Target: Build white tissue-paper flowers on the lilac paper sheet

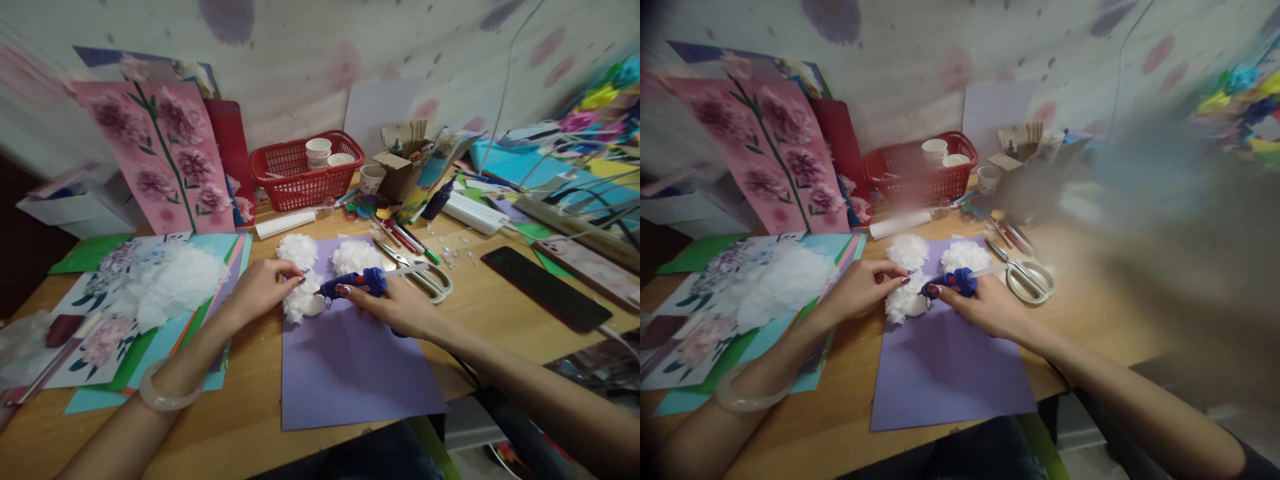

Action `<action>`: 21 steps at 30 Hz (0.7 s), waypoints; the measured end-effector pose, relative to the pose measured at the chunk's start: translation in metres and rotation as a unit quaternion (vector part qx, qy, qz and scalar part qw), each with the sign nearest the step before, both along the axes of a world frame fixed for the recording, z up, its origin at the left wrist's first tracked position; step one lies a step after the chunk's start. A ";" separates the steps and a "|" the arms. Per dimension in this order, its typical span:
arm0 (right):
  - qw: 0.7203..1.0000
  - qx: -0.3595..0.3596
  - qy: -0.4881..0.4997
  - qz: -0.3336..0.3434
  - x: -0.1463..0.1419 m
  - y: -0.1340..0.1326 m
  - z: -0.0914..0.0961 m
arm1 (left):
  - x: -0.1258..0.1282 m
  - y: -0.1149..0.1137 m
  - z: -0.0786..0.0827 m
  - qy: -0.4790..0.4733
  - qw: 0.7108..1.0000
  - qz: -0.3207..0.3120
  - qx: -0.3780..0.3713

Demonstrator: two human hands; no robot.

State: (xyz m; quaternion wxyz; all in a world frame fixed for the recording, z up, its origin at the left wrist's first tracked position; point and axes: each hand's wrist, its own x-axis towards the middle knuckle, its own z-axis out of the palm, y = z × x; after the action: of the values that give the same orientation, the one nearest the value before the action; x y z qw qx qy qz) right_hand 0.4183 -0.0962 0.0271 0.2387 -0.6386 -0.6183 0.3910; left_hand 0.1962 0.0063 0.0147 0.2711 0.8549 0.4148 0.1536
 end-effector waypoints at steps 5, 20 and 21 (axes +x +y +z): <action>1.000 0.016 -0.016 -0.001 -0.001 0.000 0.003 | -0.001 0.001 0.000 -0.004 1.000 -0.006 0.000; 1.000 0.025 0.018 -0.005 -0.007 -0.004 -0.007 | -0.001 0.001 0.002 -0.002 1.000 -0.006 0.000; 0.999 0.029 0.015 -0.008 -0.007 -0.004 -0.007 | -0.001 0.001 0.002 -0.002 1.000 -0.006 0.001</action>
State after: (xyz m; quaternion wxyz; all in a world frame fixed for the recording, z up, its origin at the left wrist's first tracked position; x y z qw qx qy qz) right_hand 0.4116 -0.0999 0.0197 0.2694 -0.6306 -0.6204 0.3806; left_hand 0.1952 0.0071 0.0167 0.2719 0.8574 0.4089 0.1542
